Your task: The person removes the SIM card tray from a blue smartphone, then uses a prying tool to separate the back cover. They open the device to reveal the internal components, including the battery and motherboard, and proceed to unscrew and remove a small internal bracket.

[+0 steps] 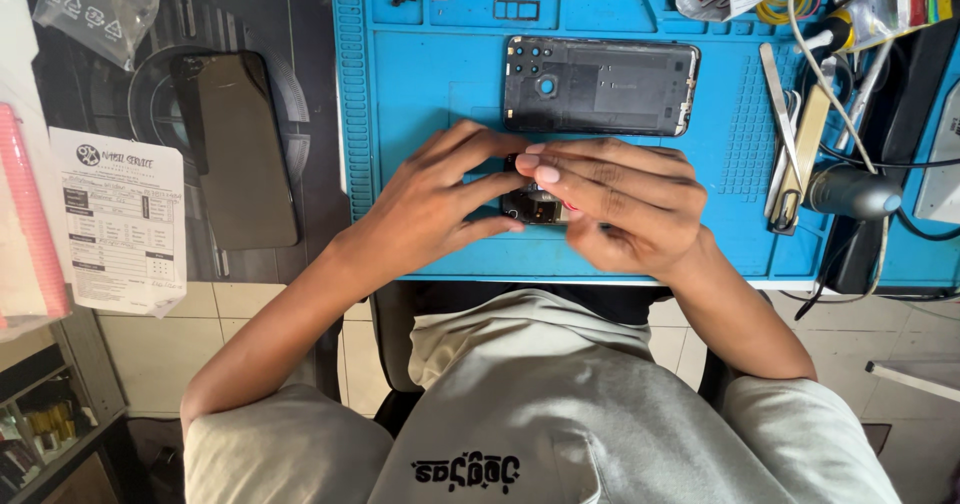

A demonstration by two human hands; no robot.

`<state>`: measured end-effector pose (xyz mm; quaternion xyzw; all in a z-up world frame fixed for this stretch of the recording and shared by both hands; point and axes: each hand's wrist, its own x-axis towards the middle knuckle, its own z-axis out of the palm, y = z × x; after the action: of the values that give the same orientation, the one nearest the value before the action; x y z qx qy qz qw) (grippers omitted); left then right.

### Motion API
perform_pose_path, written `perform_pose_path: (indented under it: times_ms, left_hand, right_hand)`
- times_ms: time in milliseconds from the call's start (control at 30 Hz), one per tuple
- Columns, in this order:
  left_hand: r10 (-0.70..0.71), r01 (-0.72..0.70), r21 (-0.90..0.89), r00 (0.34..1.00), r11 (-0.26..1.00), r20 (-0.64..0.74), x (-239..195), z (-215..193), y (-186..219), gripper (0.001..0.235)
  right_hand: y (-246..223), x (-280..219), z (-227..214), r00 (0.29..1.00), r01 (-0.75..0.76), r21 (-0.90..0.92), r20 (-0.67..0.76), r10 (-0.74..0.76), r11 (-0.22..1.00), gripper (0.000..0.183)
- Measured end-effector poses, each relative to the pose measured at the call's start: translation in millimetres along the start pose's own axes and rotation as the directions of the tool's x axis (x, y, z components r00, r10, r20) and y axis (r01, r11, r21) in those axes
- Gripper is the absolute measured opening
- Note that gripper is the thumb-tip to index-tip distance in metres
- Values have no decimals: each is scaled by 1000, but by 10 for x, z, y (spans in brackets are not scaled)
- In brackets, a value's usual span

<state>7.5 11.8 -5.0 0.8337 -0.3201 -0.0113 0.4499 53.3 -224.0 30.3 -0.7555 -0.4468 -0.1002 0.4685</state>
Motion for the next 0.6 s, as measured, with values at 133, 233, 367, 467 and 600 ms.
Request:
perform_pose_path:
  times_ms: [133, 233, 367, 467, 600]
  left_hand:
    - [4, -5, -31, 1000, 999, -10, 29, 56, -15, 48]
    - [-3, 3, -36, 1000, 999, 4, 34, 74, -17, 49]
    - [-2, 1, -49, 1000, 999, -20, 31, 61, -11, 43]
    - [10, -14, -55, 998, 998, -69, 54, 54, -7, 32]
    - [-11, 3, -64, 993, 998, -116, 41, 4, -1, 15]
  right_hand:
    - [37, -54, -1, 999, -36, 97, 37, 33, 995, 46]
    - [36, -111, 0, 991, -128, 151, 56, 121, 980, 41]
    - [39, -169, -12, 984, -175, 183, 13, 175, 967, 38]
    - [34, -198, -38, 977, -205, 199, -24, 214, 958, 39]
    - [15, -220, -21, 966, -234, 210, -62, 251, 949, 39]
